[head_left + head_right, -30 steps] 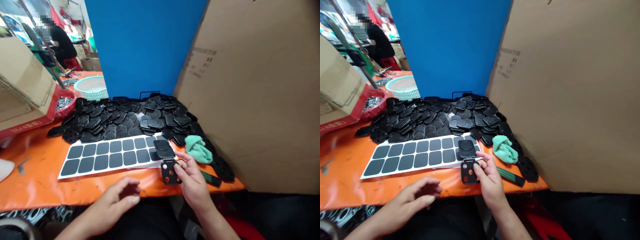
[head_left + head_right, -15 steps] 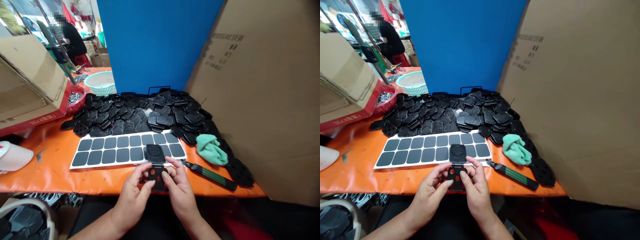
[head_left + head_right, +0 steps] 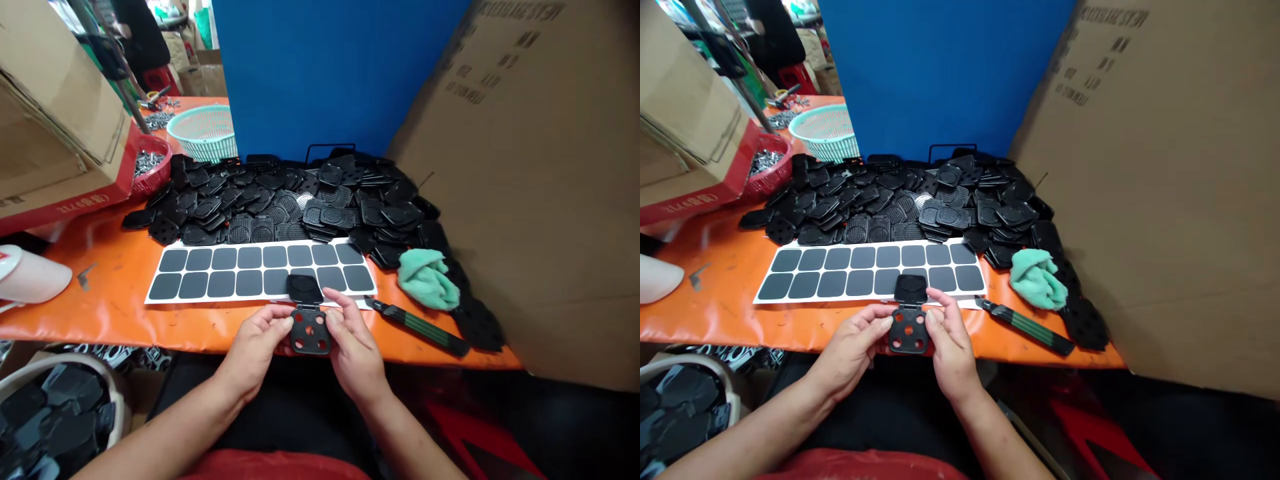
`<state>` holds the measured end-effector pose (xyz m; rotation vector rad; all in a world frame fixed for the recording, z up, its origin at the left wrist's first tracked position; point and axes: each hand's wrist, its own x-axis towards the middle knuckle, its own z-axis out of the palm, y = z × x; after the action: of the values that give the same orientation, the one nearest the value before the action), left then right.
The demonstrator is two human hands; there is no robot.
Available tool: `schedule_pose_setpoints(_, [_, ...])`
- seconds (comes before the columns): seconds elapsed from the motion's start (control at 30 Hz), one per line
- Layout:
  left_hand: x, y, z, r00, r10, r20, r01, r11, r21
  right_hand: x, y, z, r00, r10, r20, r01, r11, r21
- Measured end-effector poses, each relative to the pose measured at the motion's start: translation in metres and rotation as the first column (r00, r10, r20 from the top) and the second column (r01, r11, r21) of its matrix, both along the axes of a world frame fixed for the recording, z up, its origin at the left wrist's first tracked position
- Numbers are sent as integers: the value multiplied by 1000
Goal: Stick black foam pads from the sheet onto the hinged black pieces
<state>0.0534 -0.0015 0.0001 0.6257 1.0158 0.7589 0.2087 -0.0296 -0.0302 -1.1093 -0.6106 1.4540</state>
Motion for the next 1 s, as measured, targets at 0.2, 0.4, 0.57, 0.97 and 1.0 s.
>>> schedule_pose_setpoints(0.2, [-3,1,-2,1000,14,23,-13,999,-32,-1,1,1,1000,21,-5,-21,1000,7])
schedule_pose_setpoints(0.4, [-8,-1,-4,996,-77,-49,78,997,16,-5,2,7,998,60,28,-60,998,-22])
schedule_pose_setpoints(0.57, [-8,0,-3,994,-109,-25,109,993,33,-9,-2,6,982,87,170,-99,993,63])
schedule_pose_setpoints(0.97, [-4,17,7,979,126,158,-100,982,-162,147,36,12,-319,-278,906,-42,959,279])
schedule_pose_setpoints(1.0, [-4,21,11,968,160,192,-117,970,-215,162,39,11,-447,-164,879,-17,984,175])
